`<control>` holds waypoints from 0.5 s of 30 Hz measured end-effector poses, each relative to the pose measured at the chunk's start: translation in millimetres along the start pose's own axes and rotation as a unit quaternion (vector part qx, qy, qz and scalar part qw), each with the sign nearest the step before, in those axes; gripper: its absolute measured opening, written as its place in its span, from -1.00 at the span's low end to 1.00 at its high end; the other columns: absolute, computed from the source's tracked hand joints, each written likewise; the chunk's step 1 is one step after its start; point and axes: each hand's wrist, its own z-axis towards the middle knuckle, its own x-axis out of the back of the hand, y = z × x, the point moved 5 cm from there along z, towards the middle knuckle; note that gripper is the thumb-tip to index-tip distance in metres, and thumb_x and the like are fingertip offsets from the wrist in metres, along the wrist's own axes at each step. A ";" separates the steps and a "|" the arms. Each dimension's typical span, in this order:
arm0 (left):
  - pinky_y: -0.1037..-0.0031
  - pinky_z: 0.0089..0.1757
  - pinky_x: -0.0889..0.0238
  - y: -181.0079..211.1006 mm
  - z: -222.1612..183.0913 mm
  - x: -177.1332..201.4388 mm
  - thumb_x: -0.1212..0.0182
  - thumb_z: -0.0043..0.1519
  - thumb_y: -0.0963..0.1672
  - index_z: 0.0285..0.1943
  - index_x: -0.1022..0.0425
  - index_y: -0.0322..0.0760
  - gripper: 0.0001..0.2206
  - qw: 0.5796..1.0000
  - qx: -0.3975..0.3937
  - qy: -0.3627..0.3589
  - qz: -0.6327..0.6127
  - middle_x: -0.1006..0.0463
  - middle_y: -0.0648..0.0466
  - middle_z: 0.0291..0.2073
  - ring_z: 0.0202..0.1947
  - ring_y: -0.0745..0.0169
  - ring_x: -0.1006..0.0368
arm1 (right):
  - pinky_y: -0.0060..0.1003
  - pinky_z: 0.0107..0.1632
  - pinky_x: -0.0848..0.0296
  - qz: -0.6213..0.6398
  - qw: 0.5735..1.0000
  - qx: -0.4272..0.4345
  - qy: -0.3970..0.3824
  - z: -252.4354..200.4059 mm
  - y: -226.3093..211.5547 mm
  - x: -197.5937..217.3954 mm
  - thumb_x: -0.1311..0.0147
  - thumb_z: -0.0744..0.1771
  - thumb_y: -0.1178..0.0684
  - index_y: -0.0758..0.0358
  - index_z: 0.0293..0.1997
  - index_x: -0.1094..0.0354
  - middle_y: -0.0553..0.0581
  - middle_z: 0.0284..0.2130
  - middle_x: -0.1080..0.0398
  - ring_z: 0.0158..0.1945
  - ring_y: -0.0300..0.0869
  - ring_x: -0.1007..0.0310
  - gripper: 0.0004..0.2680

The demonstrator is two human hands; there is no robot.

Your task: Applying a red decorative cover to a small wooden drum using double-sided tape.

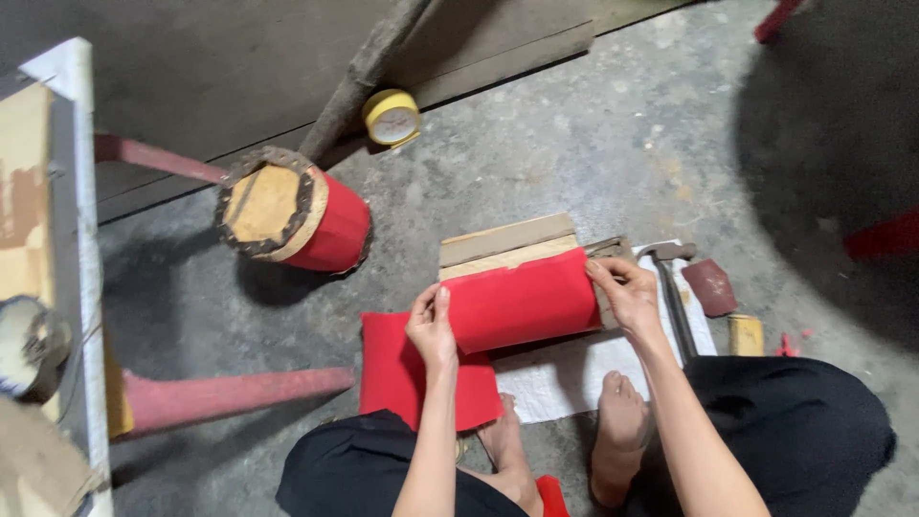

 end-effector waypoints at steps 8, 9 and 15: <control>0.48 -0.10 -0.43 20.9 -5.6 2.9 -0.45 0.17 -0.15 -0.06 -0.69 -0.23 -0.82 0.999 0.032 0.006 -0.013 -0.67 0.06 -0.31 -0.26 0.44 -0.48 | -0.43 -0.18 -0.48 0.000 0.999 0.025 0.027 -6.3 -3.6 0.3 -0.40 0.30 0.09 0.11 -0.13 -0.59 0.00 -0.43 -0.50 -0.32 -0.38 -0.41 -0.88; 0.48 -0.10 -0.43 21.8 -6.6 1.2 -0.46 0.16 -0.15 -0.08 -0.70 -0.22 -0.82 0.999 0.036 0.004 -0.014 -0.67 0.07 -0.31 -0.26 0.44 -0.48 | -0.42 -0.20 -0.48 -0.008 0.999 0.022 0.032 -6.5 -2.1 2.9 -0.42 0.30 0.09 0.11 -0.16 -0.59 0.03 -0.43 -0.50 -0.33 -0.37 -0.41 -0.89; 0.49 -0.09 -0.39 37.3 -7.4 -2.1 -0.43 0.18 -0.17 -0.08 -0.69 -0.23 -0.84 0.999 0.030 0.010 -0.028 -0.63 0.10 -0.32 -0.25 0.46 -0.44 | -0.39 -0.19 -0.48 0.020 0.999 0.003 0.043 -5.6 4.5 0.9 -0.39 0.32 0.04 0.14 -0.15 -0.57 0.07 -0.38 -0.51 -0.28 -0.33 -0.41 -0.89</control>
